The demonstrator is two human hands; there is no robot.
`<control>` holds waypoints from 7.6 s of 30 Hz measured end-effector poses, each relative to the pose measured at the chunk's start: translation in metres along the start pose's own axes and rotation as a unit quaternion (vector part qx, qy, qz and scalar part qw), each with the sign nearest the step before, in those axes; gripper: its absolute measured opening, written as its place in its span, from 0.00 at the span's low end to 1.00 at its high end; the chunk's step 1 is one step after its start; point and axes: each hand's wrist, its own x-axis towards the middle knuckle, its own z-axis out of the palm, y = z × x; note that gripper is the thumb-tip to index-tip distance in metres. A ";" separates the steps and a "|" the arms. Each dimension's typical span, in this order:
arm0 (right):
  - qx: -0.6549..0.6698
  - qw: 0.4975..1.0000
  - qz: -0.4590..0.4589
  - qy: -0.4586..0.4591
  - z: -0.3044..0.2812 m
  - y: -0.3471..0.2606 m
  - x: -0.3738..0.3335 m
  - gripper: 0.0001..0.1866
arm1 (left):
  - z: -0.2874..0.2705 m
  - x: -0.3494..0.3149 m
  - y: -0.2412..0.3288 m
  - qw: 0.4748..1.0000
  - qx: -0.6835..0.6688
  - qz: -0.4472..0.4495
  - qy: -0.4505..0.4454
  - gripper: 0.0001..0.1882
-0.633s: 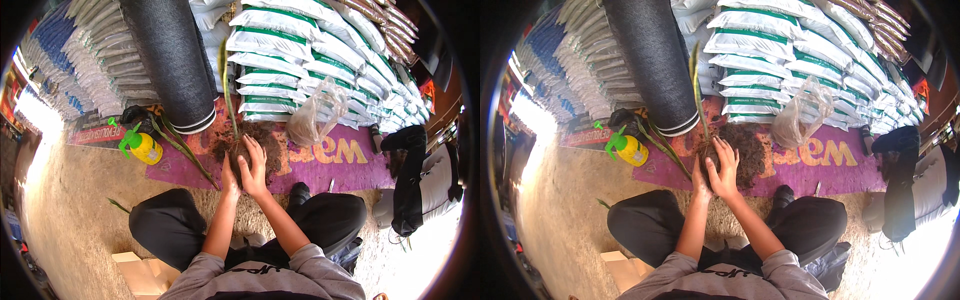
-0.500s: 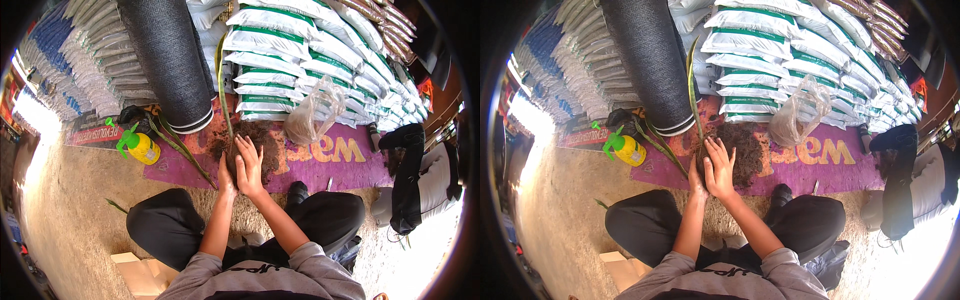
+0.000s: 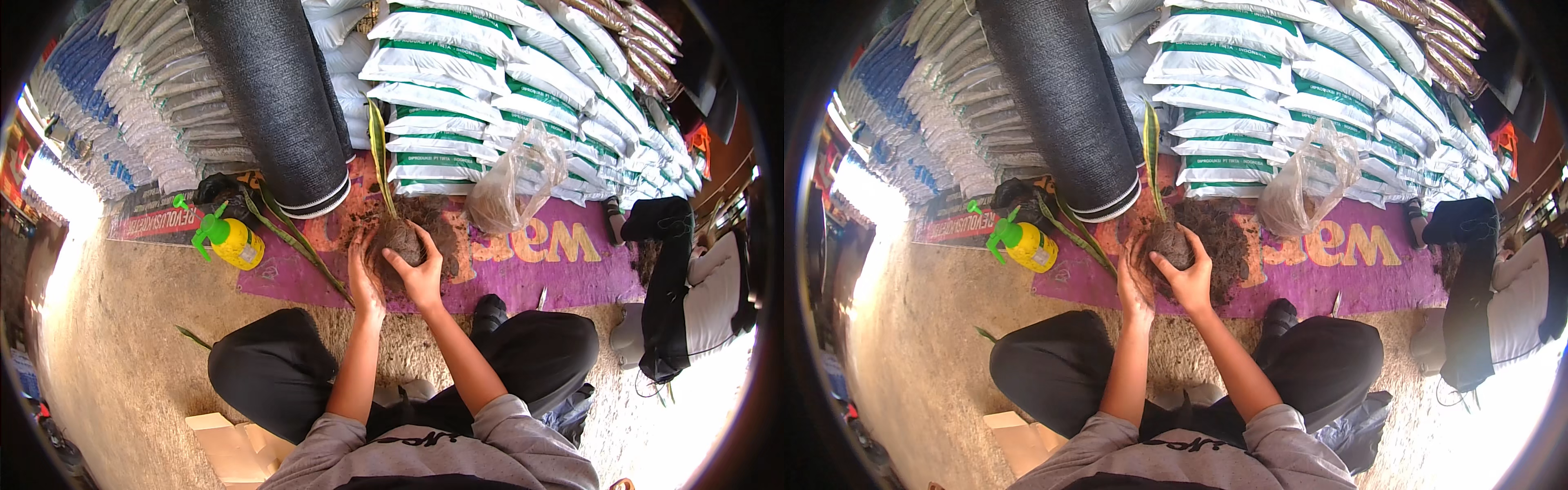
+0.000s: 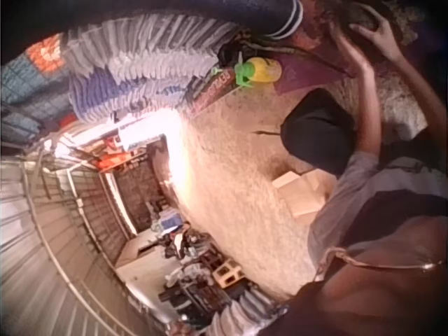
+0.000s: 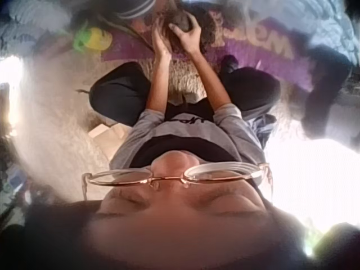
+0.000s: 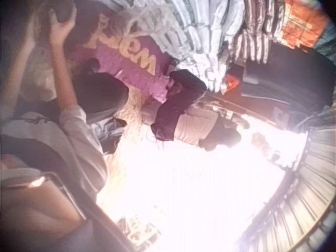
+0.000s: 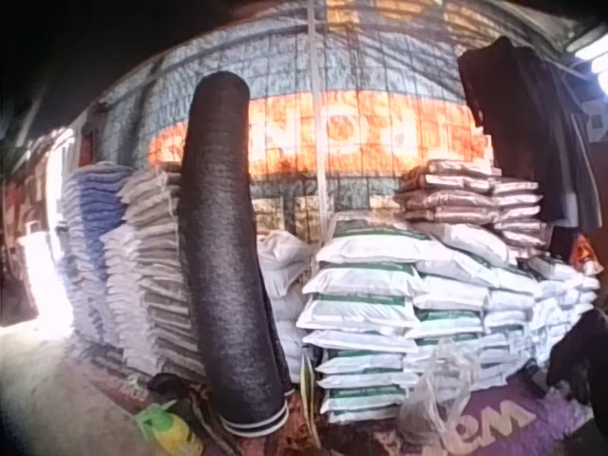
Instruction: The person sits on the floor and repeatedly packs soil around the root ball of a small plant, shaping it into a compact sphere by hand. The person handles the plant and soil directly without using tools.
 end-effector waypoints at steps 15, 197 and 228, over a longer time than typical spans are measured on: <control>-0.349 0.908 -0.231 0.013 0.010 -0.007 -0.016 0.28 | -0.012 0.005 -0.011 0.986 -0.117 -0.113 -0.031 0.26; -0.002 0.999 0.022 -0.049 -0.002 -0.008 0.002 0.30 | -0.002 -0.002 0.002 0.999 0.012 -0.034 -0.004 0.26; -0.280 0.948 -0.151 -0.011 0.010 -0.011 -0.020 0.24 | -0.011 -0.002 -0.010 0.986 -0.128 -0.101 -0.039 0.27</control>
